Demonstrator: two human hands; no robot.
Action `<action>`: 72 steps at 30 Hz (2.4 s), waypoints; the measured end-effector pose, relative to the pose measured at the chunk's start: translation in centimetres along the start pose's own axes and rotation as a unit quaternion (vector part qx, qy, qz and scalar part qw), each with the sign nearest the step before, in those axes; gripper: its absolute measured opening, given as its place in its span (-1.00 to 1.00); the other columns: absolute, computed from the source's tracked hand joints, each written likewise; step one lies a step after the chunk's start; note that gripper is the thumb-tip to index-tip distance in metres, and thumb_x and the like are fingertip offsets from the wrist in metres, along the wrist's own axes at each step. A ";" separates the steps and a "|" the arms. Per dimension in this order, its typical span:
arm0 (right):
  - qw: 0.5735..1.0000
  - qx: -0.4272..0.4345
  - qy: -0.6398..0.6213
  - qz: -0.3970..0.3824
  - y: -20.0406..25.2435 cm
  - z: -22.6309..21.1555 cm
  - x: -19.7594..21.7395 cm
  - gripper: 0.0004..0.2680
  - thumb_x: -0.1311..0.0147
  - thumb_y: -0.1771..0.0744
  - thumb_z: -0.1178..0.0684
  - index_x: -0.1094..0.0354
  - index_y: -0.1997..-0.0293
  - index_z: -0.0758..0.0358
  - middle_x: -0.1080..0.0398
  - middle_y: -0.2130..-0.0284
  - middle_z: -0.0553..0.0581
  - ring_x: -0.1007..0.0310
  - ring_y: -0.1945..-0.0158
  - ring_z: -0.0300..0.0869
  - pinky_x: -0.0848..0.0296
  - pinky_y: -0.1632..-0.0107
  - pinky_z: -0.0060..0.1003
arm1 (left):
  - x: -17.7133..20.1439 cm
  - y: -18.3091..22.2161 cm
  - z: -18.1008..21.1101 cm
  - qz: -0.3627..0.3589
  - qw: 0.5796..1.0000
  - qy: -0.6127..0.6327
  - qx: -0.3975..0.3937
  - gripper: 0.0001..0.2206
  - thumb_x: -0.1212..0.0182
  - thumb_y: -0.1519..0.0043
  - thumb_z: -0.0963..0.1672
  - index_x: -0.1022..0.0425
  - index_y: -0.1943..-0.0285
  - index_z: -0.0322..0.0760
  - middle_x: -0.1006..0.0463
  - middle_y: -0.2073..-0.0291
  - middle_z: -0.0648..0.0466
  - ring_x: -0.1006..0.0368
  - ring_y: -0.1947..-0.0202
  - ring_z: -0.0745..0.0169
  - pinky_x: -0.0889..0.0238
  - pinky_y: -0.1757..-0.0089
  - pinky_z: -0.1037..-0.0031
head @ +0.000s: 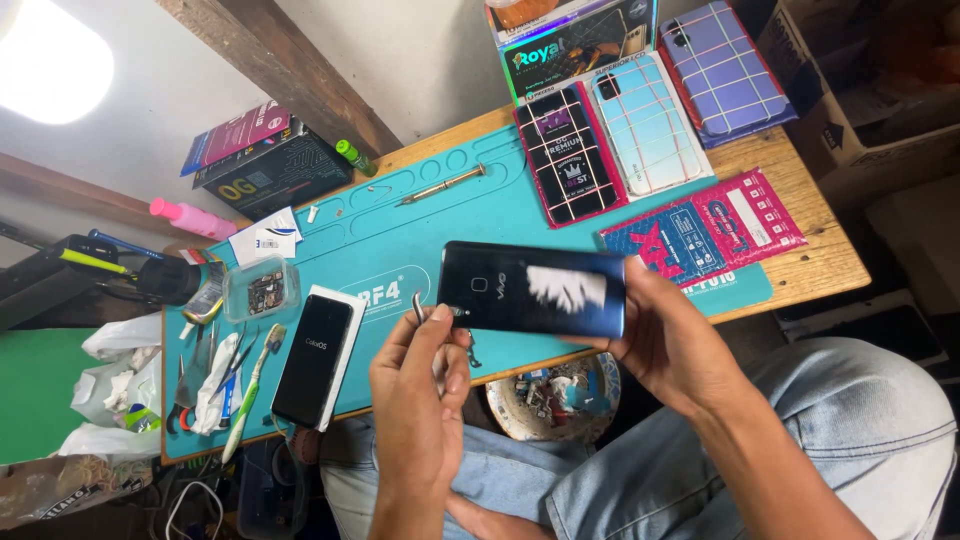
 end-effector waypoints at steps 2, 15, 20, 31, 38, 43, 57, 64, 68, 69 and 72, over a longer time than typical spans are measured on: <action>0.996 0.060 -0.037 -0.061 0.0 0.0 -0.8 -0.50 0.00 -0.38 -0.29 -0.38 -0.31 0.36 -0.57 -0.02 0.28 -0.57 -0.01 0.01 -0.61 -0.04 0.08 | -0.6 1.0 -1.9 -0.028 0.999 0.037 0.009 -0.91 -0.25 -0.39 -0.21 -0.48 0.17 -0.37 -0.53 0.40 -0.12 -0.13 0.70 0.46 0.23 0.68 0.64; 0.988 0.072 -0.108 0.081 0.8 -1.2 -2.5 -0.41 0.32 -0.38 -0.39 -0.36 -0.33 0.32 -0.51 -0.12 0.36 -0.58 -0.06 0.28 -0.56 -0.07 0.28 | -3.2 6.4 -7.6 0.075 0.994 -0.033 0.067 -0.54 -0.07 -0.37 -0.05 -0.84 -0.13 -0.45 -0.22 0.65 0.06 0.08 0.73 0.39 0.42 0.59 0.55; 0.973 0.159 -0.169 -0.003 -0.2 -0.4 -1.4 -0.40 0.28 -0.38 -0.52 -0.41 -0.13 0.33 -0.52 0.16 0.28 -0.57 0.18 0.01 -0.64 0.08 0.06 | -2.9 6.7 -7.1 0.002 0.938 -0.332 -0.097 -0.84 -0.36 -0.22 -0.07 -0.79 0.14 -0.13 -0.72 0.47 0.28 -0.50 0.51 0.49 -0.21 0.07 0.63; 0.949 0.161 -0.261 -0.068 -0.6 -0.8 -1.7 -0.43 0.19 -0.39 -0.47 -0.27 -0.46 0.09 -0.49 0.19 0.31 -0.53 0.21 0.01 -0.61 0.15 -0.07 | -6.6 6.2 -6.6 -0.159 0.904 -0.333 -0.214 -0.91 -0.37 -0.27 -0.17 -0.61 0.29 -0.27 -0.55 0.63 0.21 -0.36 0.61 0.54 -0.31 0.48 0.60; 0.960 0.133 -0.242 -0.053 -1.2 -0.6 -3.0 -0.42 0.19 -0.37 -0.51 -0.42 -0.11 0.32 -0.50 0.20 0.27 -0.53 0.21 -0.03 -0.60 0.17 -0.09 | -6.3 5.2 -6.1 -0.142 0.900 -0.351 -0.218 -0.91 -0.40 -0.26 -0.15 -0.64 0.29 -0.23 -0.53 0.62 0.24 -0.30 0.62 0.56 -0.26 0.50 0.61; 0.964 0.127 -0.219 -0.077 -1.8 -1.2 -6.4 -0.42 0.21 -0.37 -0.51 -0.41 -0.10 0.31 -0.50 0.20 0.26 -0.52 0.23 -0.03 -0.61 0.18 -0.09 | -5.5 4.3 -3.8 -0.134 0.920 -0.309 -0.198 -0.91 -0.40 -0.28 -0.15 -0.66 0.26 -0.27 -0.55 0.56 0.22 -0.36 0.55 0.53 -0.33 0.45 0.61; 0.933 0.242 -0.264 -0.032 -2.2 -0.9 -7.6 -0.38 0.13 -0.34 -0.48 -0.22 -0.55 -0.03 -0.45 0.22 0.27 -0.47 0.23 -0.02 -0.55 0.13 -0.07 | -5.0 3.3 -3.9 -0.087 0.917 -0.292 -0.259 -0.86 -0.40 -0.29 -0.16 -0.57 0.32 -0.26 -0.40 0.65 0.26 -0.16 0.62 0.57 -0.08 0.56 0.58; 0.917 0.273 -0.290 -0.009 -1.9 -1.9 -6.5 -0.22 0.10 -0.24 -0.56 -0.30 -0.47 0.34 -0.46 0.23 0.21 -0.49 0.22 -0.08 -0.56 0.11 -0.13 | -6.3 3.7 -5.3 -0.056 0.926 -0.271 -0.257 -0.89 -0.37 -0.27 -0.15 -0.60 0.29 -0.28 -0.55 0.60 0.19 -0.35 0.60 0.55 -0.26 0.52 0.61; 0.911 0.286 -0.298 -0.020 -1.8 -2.4 -6.1 -0.24 0.13 -0.26 -0.56 -0.30 -0.44 0.32 -0.43 0.21 0.24 -0.47 0.20 -0.06 -0.54 0.08 -0.12 | -6.2 3.9 -6.0 -0.052 0.937 -0.239 -0.249 -0.89 -0.36 -0.28 -0.15 -0.59 0.24 -0.30 -0.57 0.55 0.15 -0.41 0.55 0.51 -0.33 0.46 0.61; 0.912 0.281 -0.296 -0.025 -1.7 -2.5 -6.2 -0.24 0.13 -0.26 -0.55 -0.29 -0.45 0.34 -0.44 0.22 0.26 -0.47 0.22 -0.04 -0.54 0.10 -0.11 | -6.3 4.0 -6.0 -0.069 0.936 -0.230 -0.257 -0.90 -0.36 -0.28 -0.15 -0.59 0.21 -0.31 -0.56 0.52 0.15 -0.41 0.51 0.50 -0.34 0.42 0.61; 0.916 0.264 -0.298 -0.045 -1.6 -2.6 -6.2 -0.24 0.12 -0.26 -0.55 -0.29 -0.45 0.35 -0.43 0.21 0.25 -0.47 0.21 -0.05 -0.54 0.11 -0.11 | -6.4 4.0 -5.7 -0.106 0.930 -0.230 -0.267 -0.90 -0.37 -0.29 -0.17 -0.56 0.21 -0.32 -0.53 0.54 0.15 -0.37 0.53 0.54 -0.26 0.46 0.63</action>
Point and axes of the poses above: each hand's wrist, its own y-axis away from the middle knuckle, its own x-axis out of the back of the hand, z = x × y, the point moved 5 cm from there along -y, towards the middle knuckle
